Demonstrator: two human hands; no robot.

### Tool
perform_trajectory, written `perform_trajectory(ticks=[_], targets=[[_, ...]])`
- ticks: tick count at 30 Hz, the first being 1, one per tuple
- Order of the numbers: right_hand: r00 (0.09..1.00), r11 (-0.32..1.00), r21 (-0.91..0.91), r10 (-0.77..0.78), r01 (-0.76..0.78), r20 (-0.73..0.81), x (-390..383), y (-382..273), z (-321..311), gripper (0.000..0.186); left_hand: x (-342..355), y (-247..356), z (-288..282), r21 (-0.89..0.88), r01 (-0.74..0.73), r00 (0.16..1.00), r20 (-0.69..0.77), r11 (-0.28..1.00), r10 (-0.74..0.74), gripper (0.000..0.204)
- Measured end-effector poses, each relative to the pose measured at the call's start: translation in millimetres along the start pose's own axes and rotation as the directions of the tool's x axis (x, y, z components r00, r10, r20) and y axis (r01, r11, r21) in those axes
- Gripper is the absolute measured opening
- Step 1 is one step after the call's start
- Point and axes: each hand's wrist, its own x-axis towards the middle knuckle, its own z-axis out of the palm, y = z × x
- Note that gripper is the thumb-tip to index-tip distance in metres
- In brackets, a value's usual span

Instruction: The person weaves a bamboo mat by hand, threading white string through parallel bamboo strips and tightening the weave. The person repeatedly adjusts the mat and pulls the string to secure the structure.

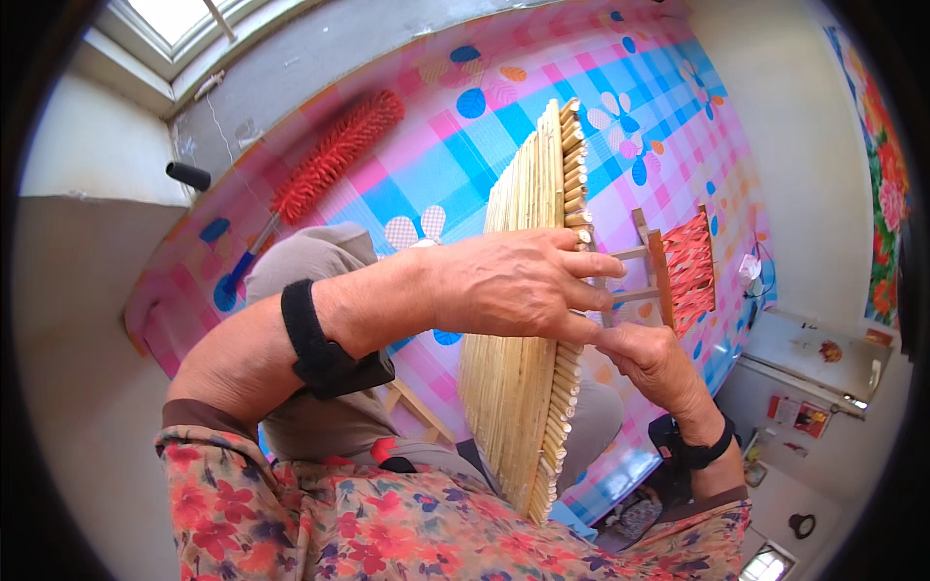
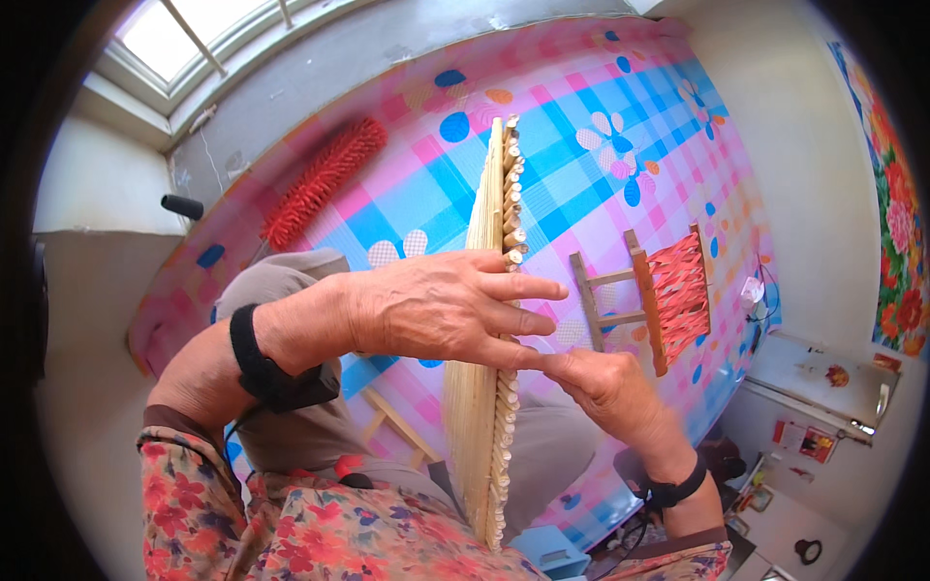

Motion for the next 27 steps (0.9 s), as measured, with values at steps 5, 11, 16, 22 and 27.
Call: perform_trajectory(ticks=[5,11,16,22,27], targets=[[0.992,0.993,0.031,0.115,-0.117,0.047,0,-8,0,0.025,1,-5,-2,-0.078,-0.006,1.0,0.022,0.997,0.008,0.016],[0.994,0.996,-0.055,0.079,-0.074,0.082,5,-11,-6,0.029,3,-15,0,-0.067,-0.077,0.997,0.024,0.995,0.079,0.012],[0.993,0.996,-0.027,0.085,-0.083,0.085,7,-15,-5,0.029,2,-15,-1,-0.092,-0.049,0.996,0.072,0.994,0.056,0.013],[0.995,0.997,-0.01,0.071,-0.07,0.066,11,-16,-2,0.026,3,-16,0,-0.098,-0.059,0.997,0.05,0.993,0.064,0.012],[0.997,0.993,0.09,0.068,-0.071,0.039,14,-14,7,0.023,4,-17,3,-0.136,-0.061,0.998,0.003,0.989,0.062,0.01]])
